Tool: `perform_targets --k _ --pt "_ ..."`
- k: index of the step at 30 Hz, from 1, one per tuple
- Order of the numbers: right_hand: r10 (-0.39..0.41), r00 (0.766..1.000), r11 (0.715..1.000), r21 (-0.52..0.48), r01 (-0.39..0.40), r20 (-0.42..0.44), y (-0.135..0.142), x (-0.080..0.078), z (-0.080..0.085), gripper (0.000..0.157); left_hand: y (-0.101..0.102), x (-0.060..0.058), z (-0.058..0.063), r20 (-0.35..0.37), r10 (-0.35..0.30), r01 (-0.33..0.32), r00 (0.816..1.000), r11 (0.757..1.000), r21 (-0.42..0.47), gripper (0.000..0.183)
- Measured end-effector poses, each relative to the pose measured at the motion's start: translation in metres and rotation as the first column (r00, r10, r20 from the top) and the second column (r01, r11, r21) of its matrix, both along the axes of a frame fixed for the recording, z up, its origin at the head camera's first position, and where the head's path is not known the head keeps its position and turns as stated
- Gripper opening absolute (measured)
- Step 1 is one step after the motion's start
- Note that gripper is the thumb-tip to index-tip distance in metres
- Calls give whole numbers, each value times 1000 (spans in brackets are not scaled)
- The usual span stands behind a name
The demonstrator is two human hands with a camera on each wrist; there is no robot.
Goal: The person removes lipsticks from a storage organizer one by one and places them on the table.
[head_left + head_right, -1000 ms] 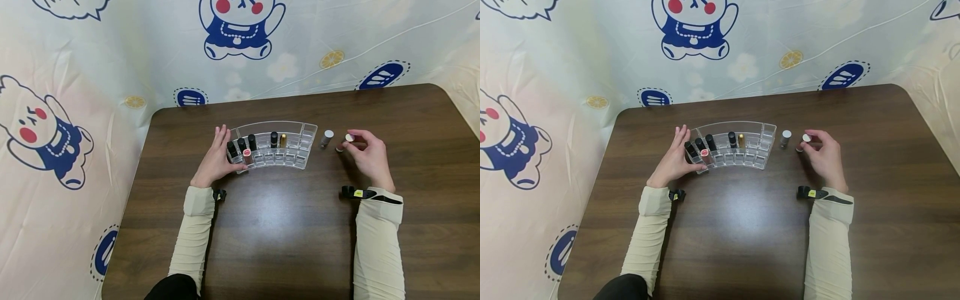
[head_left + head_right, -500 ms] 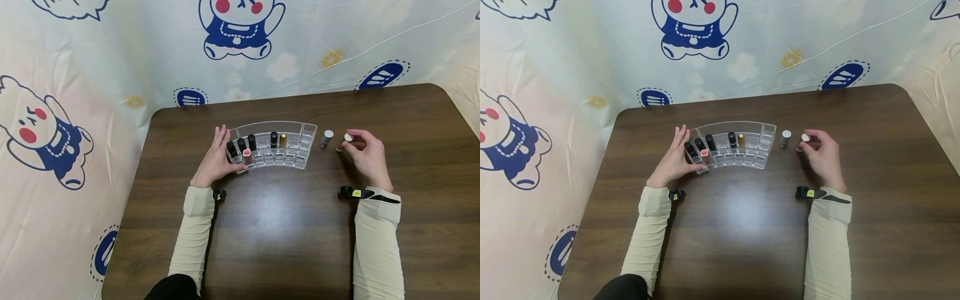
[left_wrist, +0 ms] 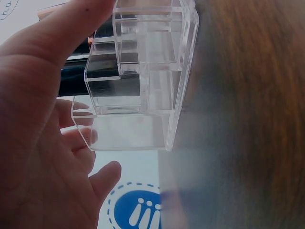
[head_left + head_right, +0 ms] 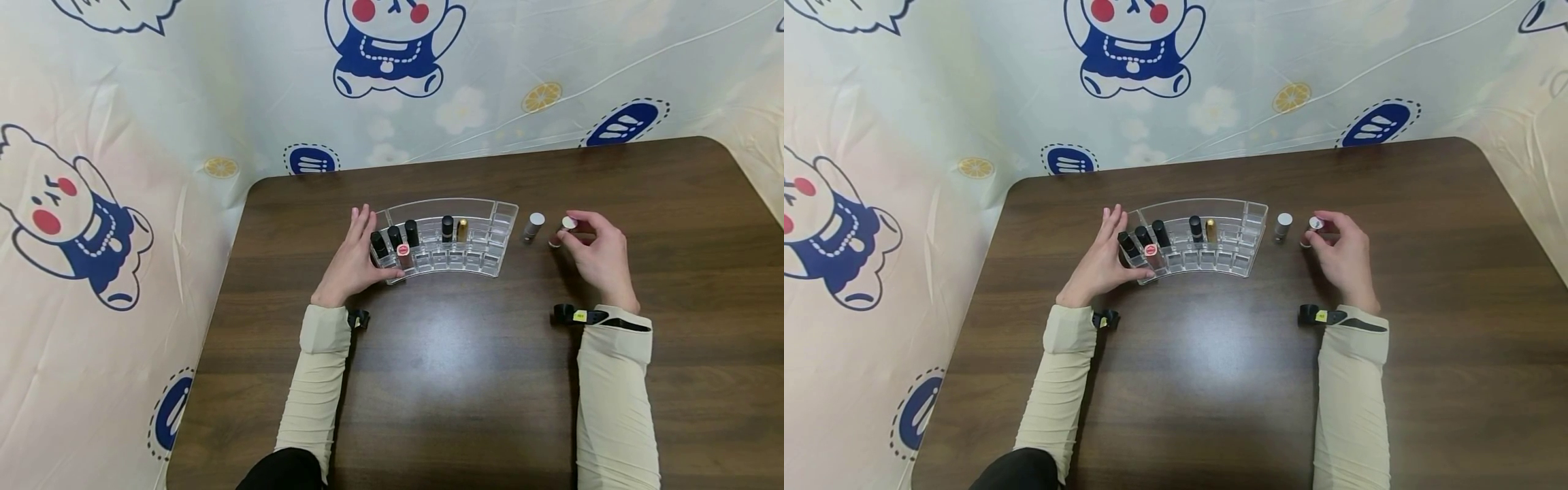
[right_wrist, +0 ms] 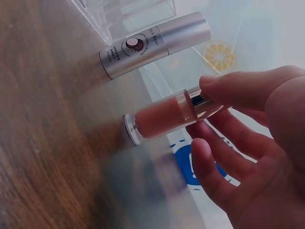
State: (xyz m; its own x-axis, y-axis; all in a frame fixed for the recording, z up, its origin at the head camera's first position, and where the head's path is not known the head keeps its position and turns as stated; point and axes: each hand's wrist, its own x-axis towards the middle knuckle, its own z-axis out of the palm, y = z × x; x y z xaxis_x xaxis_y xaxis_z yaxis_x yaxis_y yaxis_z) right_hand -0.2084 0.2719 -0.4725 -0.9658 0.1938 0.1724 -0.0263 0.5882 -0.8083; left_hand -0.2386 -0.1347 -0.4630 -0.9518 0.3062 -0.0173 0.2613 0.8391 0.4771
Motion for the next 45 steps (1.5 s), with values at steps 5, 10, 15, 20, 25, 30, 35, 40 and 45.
perform_targets --k 5,10,15,20,25,30,35,40,45 --pt "-11 1000 1000 25 11 -3 -1 -1 -1 37 0 -1 -1 -3 -2 2 1000 1000 -2 123" --pt "-5 1000 999 34 4 15 -1 0 0 38 0 -1 -2 -4 -1 1 1000 1000 -4 124" --pt "2 999 999 37 -3 34 -1 1 -1 38 0 -1 -2 -9 -3 3 1000 1000 -4 124" --pt "0 1000 999 41 -1 29 -1 1 -2 38 -1 -1 -2 -6 -2 2 1000 1000 -3 124" --pt "-6 1000 999 49 6 13 -1 0 -2 37 -1 -1 -1 -6 -4 4 1000 1000 -9 125" --pt "-5 1000 999 47 4 11 -1 0 -3 38 -1 -1 -2 -6 2 -2 1000 1000 -10 125" --pt "-12 1000 999 53 11 7 -1 -1 -4 40 -1 -1 -2 -5 2 -2 1000 1000 -13 125" --pt "-25 1000 999 21 25 6 2 2 1 47 -1 -1 -1 -6 -6 6 1000 1000 -11 125" --pt "-90 996 995 -53 89 -13 1 5 10 45 0 -1 -2 -7 -3 3 1000 1000 -8 125"
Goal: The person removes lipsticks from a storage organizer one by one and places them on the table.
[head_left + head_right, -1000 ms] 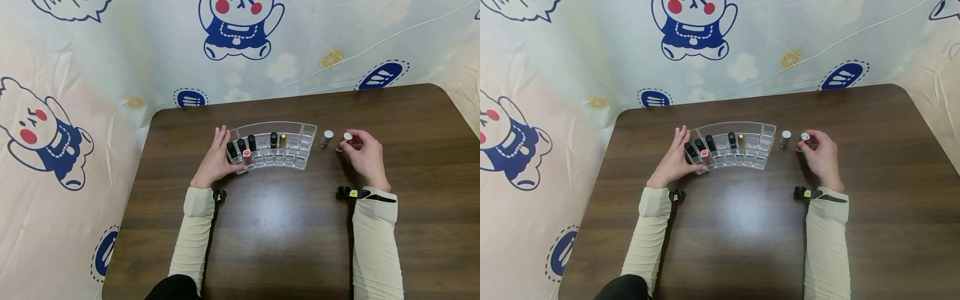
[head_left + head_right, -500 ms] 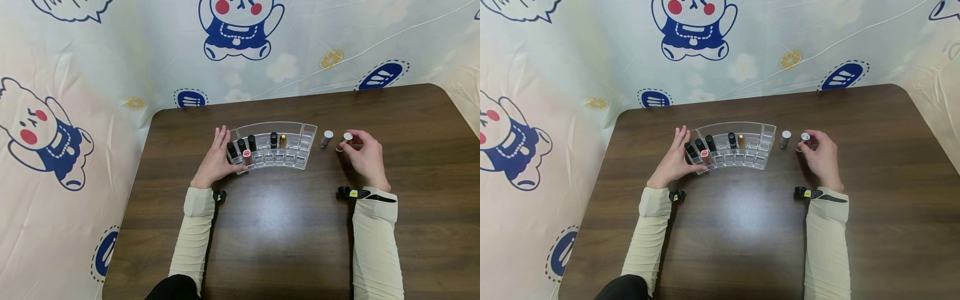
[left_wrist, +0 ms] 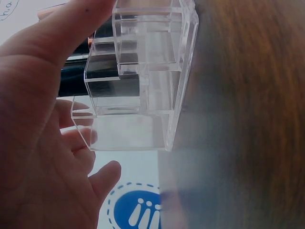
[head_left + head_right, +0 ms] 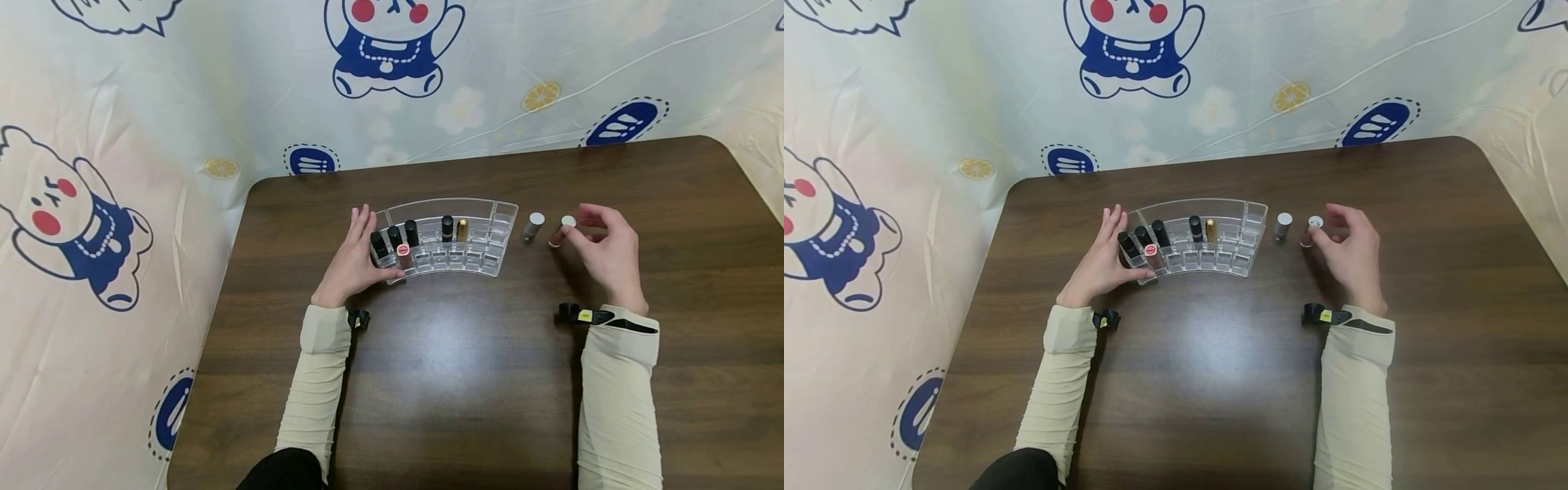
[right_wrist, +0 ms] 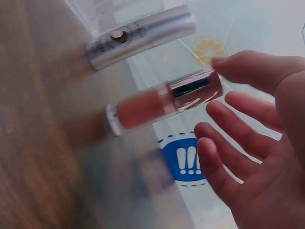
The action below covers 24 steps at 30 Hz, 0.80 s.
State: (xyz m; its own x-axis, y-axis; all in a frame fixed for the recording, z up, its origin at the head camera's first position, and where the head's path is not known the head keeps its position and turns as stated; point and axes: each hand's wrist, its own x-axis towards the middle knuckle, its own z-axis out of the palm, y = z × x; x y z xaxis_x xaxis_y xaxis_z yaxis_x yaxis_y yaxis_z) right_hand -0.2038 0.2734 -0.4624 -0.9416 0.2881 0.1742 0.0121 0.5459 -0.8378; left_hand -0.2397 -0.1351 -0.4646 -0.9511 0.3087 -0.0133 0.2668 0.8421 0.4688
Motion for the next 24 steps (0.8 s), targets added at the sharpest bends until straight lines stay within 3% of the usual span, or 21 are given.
perform_targets --k 5,13,20,24 --pt "-43 996 998 -47 39 -78 -4 0 6 37 0 0 0 -6 0 0 1000 1000 4 125" --pt "-17 985 991 -134 -6 -170 -15 -1 12 29 0 0 0 -10 -4 4 1000 1000 14 124" --pt "75 966 956 -258 -140 -246 -33 -3 19 27 0 -1 -1 -12 -6 6 1000 1000 8 124" --pt "156 954 947 -237 -218 -254 -45 -4 21 28 0 -1 -1 -15 -8 8 1000 1000 12 123"
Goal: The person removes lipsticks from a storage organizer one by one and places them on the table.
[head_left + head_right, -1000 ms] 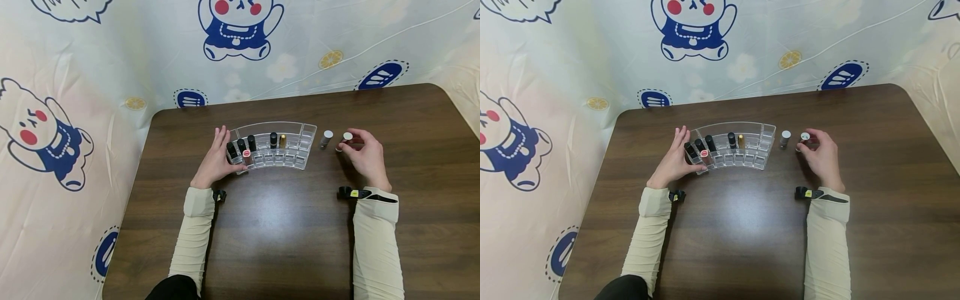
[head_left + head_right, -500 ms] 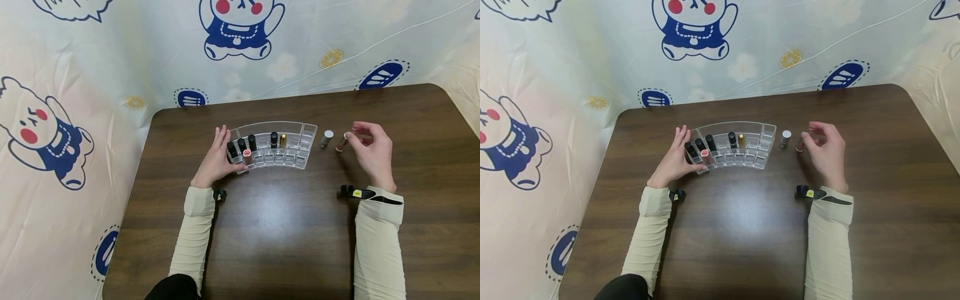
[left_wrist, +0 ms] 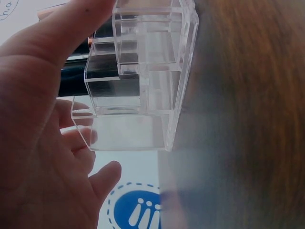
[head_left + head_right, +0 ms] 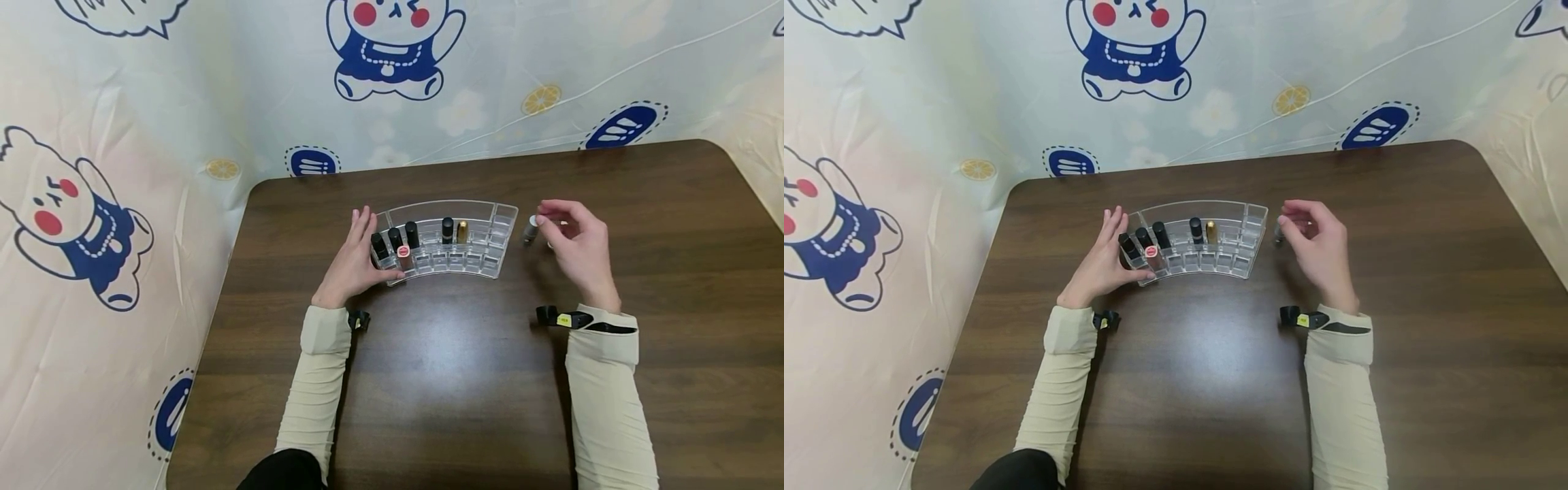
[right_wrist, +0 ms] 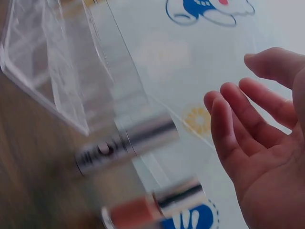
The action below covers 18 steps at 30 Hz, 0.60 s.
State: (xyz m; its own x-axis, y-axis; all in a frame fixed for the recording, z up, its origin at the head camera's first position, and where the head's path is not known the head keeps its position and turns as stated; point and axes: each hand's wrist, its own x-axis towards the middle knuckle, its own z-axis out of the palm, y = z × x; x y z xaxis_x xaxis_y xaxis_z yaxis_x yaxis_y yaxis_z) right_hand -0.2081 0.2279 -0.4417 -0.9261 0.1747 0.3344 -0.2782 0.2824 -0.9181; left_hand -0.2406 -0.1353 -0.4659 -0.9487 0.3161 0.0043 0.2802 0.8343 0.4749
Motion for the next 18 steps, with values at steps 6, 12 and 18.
perform_targets --k 6,12,18 --pt "89 996 987 133 -89 6 -17 -3 -4 28 0 1 1 4 2 -2 1000 1000 -6 124" --pt "142 988 973 175 -149 53 -28 -3 -6 28 0 0 2 2 -2 2 1000 1000 0 125" --pt "216 974 944 241 -226 68 -41 -4 -7 30 1 1 2 11 5 -5 1000 1000 -2 124"
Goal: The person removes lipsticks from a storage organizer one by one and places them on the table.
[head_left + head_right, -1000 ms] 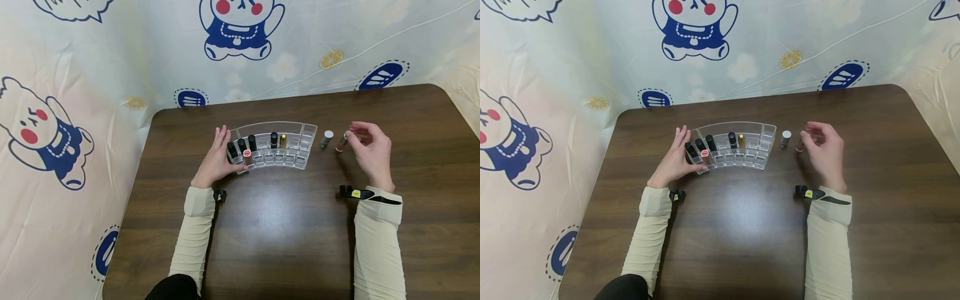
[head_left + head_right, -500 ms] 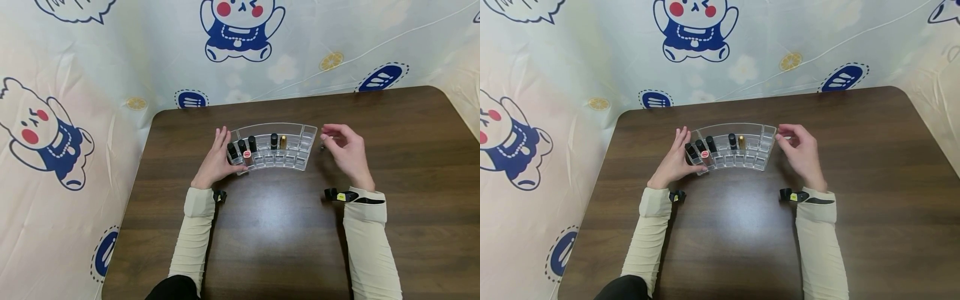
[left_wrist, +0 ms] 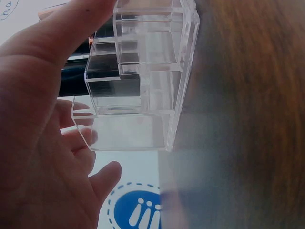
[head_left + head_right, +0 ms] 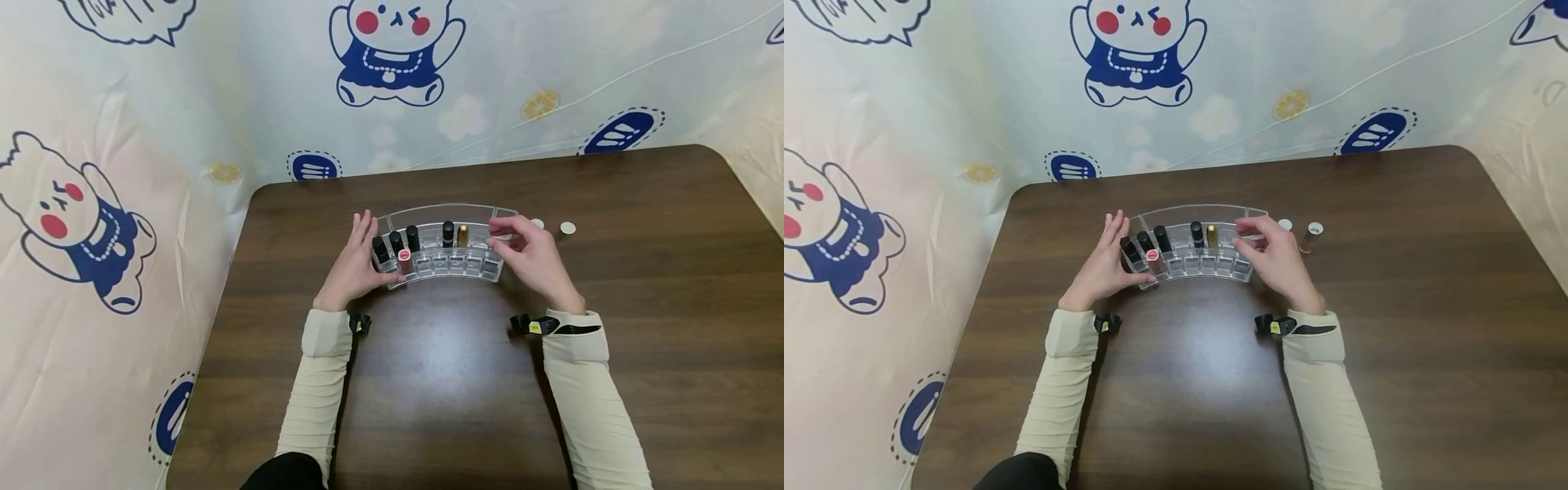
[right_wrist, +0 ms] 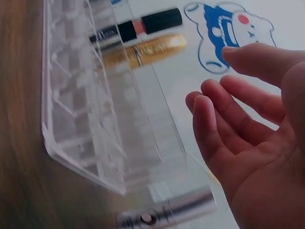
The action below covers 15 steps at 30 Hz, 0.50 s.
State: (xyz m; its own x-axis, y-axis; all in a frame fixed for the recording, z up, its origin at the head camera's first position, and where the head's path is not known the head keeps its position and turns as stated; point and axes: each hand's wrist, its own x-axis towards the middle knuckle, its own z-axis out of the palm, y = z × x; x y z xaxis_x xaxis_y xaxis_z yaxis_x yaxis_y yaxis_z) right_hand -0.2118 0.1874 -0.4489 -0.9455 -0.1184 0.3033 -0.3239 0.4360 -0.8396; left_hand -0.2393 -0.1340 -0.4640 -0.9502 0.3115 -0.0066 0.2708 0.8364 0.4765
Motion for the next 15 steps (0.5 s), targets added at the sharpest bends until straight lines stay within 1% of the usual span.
perform_targets --k 4,8,11,15 --pt "40 999 999 35 -41 5 -8 -1 0 30 0 0 -2 -5 -6 6 1000 1000 1 124" --pt "41 999 996 77 -43 27 -11 -2 2 32 1 0 -4 -12 -13 14 1000 1000 12 124" --pt "52 997 993 103 -57 52 -14 -5 4 34 1 0 -4 -8 -7 7 1000 1000 10 125" --pt "65 996 991 113 -73 69 -22 -11 7 34 -1 0 -3 -13 1 -1 1000 1000 10 125"
